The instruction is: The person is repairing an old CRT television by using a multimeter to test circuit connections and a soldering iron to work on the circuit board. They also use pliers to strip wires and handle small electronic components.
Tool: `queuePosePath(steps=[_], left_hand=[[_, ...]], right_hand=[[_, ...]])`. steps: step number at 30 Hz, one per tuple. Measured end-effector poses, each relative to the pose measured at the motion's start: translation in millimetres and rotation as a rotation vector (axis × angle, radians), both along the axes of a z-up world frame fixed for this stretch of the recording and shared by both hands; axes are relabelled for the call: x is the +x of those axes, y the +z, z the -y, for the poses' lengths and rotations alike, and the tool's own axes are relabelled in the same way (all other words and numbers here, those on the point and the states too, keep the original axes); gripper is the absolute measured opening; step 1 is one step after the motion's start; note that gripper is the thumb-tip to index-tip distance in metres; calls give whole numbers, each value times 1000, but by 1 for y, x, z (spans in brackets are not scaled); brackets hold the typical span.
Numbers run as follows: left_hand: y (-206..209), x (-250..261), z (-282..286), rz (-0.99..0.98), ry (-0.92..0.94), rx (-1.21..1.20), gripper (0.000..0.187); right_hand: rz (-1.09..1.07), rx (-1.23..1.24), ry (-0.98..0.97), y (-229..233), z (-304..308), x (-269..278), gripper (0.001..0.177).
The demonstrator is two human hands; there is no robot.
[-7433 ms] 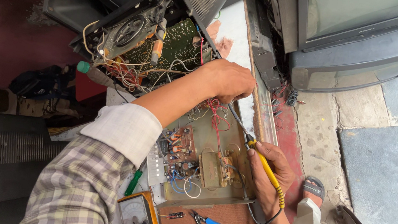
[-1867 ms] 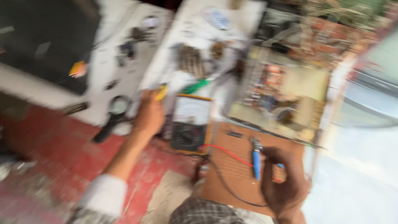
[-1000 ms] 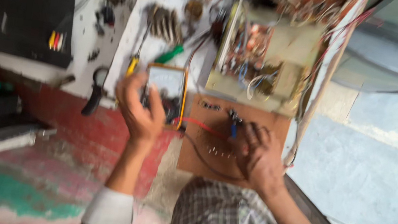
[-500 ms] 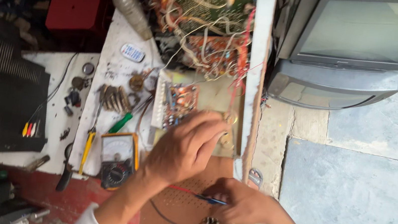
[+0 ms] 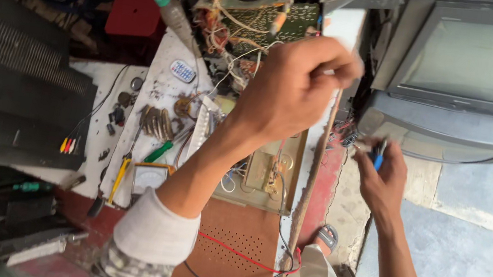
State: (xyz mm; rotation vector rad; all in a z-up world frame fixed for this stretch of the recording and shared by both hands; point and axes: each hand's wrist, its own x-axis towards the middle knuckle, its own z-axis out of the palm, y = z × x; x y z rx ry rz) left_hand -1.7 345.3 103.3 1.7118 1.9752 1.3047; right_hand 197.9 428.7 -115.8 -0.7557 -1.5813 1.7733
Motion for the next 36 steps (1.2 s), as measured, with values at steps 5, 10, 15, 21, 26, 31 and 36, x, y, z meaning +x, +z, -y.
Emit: queuePosePath(steps=[5, 10, 15, 21, 26, 31, 36], left_hand=[[-44, -21, 70, 336, 369, -88, 23], [-89, -26, 108, 368, 369, -196, 24], [-89, -28, 89, -84, 292, -33, 20], [-56, -24, -1, -215, -174, -36, 18], [-81, -17, -120, -440, -269, -747, 23], [-145, -15, -146, -716, -317, -950, 26], [-185, -28, -144, -785, -350, -1074, 27]], right_hand=[[97, 419, 28, 12, -32, -78, 23], [272, 448, 147, 13, -41, -99, 28], [133, 259, -97, -7, -32, -75, 30], [12, -1145, -32, -19, -10, -17, 51], [165, -954, 3, 1, 3, -5, 52], [277, -466, 143, 0, 24, 9, 42], [559, -142, 214, -4, 27, 14, 44]])
